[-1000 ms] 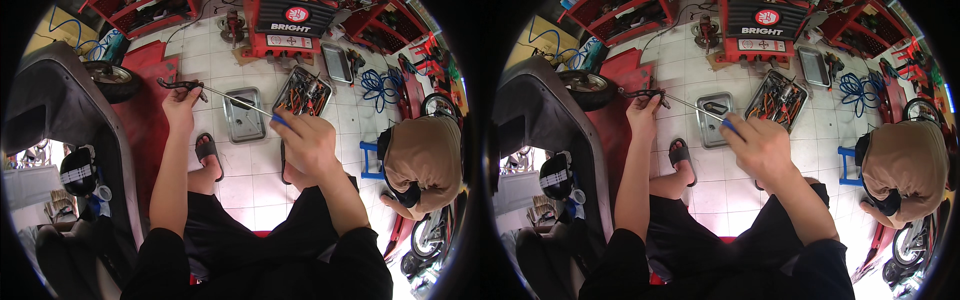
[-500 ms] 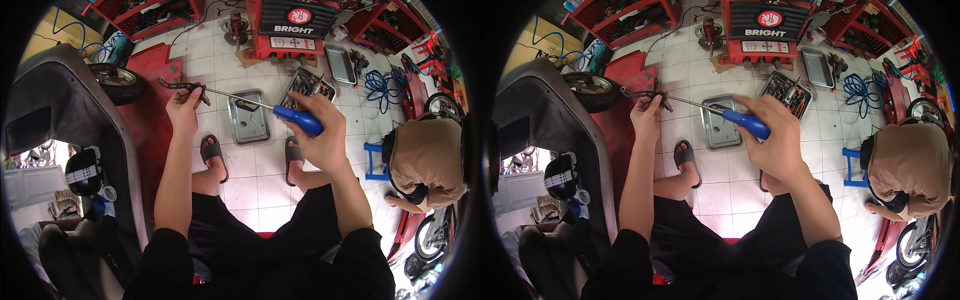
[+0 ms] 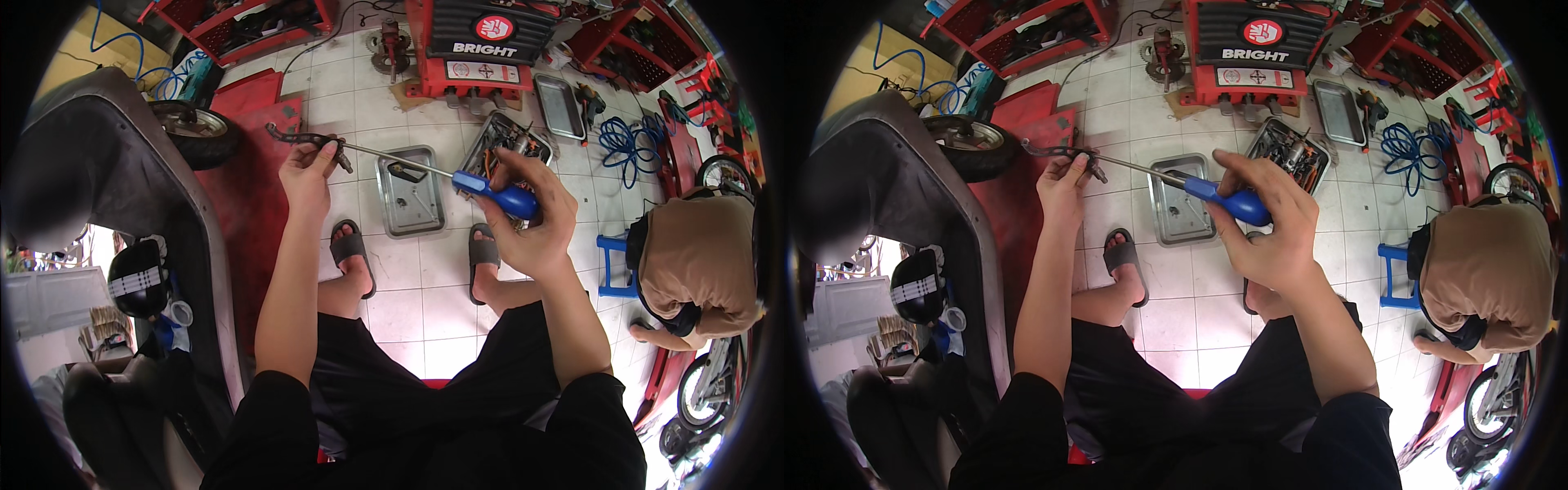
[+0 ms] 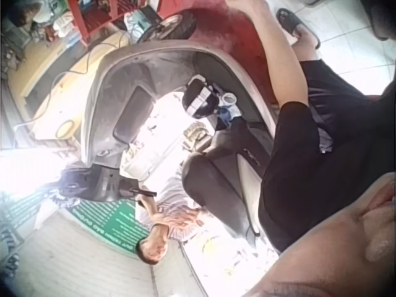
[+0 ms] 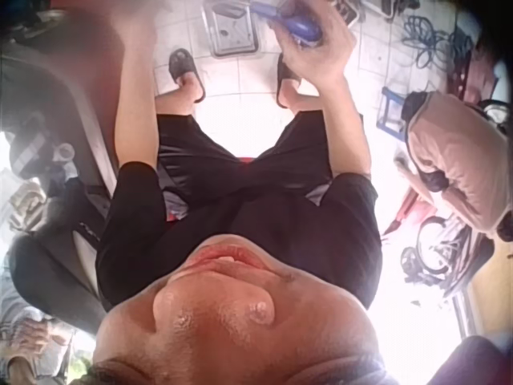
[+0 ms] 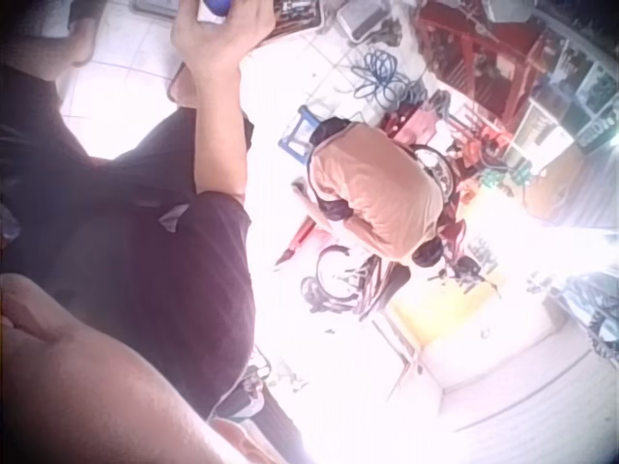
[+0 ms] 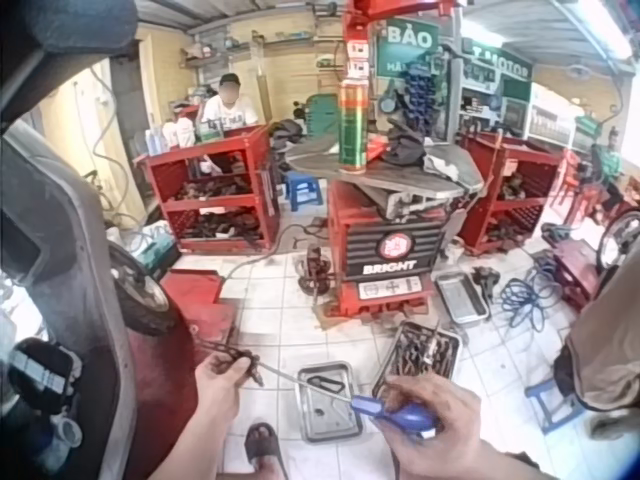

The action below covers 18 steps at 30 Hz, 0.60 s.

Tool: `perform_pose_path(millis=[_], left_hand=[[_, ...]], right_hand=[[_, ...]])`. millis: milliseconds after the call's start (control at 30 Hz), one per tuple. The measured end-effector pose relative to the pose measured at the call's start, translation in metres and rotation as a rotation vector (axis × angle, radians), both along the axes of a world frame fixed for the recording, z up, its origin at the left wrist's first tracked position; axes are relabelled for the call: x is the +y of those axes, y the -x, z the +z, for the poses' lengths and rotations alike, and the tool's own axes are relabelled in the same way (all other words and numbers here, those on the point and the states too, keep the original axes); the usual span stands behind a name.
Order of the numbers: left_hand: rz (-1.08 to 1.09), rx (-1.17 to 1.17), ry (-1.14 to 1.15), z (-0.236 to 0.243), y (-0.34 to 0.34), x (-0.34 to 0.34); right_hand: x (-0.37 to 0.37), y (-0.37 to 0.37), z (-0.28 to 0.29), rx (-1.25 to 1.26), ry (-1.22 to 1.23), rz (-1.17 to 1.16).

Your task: The person cleans and reassembles a motorcycle brake lever assembly by hand and using a screwdriver to tighten a bolt, before placing the completed component into a metal tray.

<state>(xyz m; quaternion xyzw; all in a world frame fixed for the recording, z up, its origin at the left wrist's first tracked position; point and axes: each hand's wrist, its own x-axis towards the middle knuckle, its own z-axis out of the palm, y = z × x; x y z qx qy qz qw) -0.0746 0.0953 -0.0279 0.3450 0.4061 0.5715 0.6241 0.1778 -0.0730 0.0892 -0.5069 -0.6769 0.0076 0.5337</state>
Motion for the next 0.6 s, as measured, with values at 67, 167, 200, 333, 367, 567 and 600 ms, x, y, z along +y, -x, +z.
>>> perform_pose_path(millis=[67,167,200,333,367,567,600], left_hand=[[-0.002,-0.016,0.005,0.002,-0.006,-0.002],[0.002,-0.028,-0.005,0.004,-0.014,-0.001],[0.009,-0.030,-0.011,0.003,-0.014,0.001],[0.051,0.019,-0.026,-0.020,0.012,0.006],[0.063,0.083,-0.067,-0.028,0.028,0.006],[-0.011,0.158,-0.046,-0.005,-0.012,0.005],[0.012,0.110,-0.014,-0.002,-0.020,0.004]], right_hand=[[0.000,-0.003,0.001,-0.007,-0.015,0.051],[-0.006,-0.003,0.005,0.126,0.255,-0.041],[-0.007,-0.003,0.007,0.167,0.387,-0.080],[0.000,0.005,0.002,0.158,0.532,-0.171],[0.009,0.019,-0.003,0.143,0.401,-0.128],[-0.012,-0.006,0.004,0.339,0.334,0.029],[-0.012,-0.011,0.004,0.422,0.473,-0.048]])
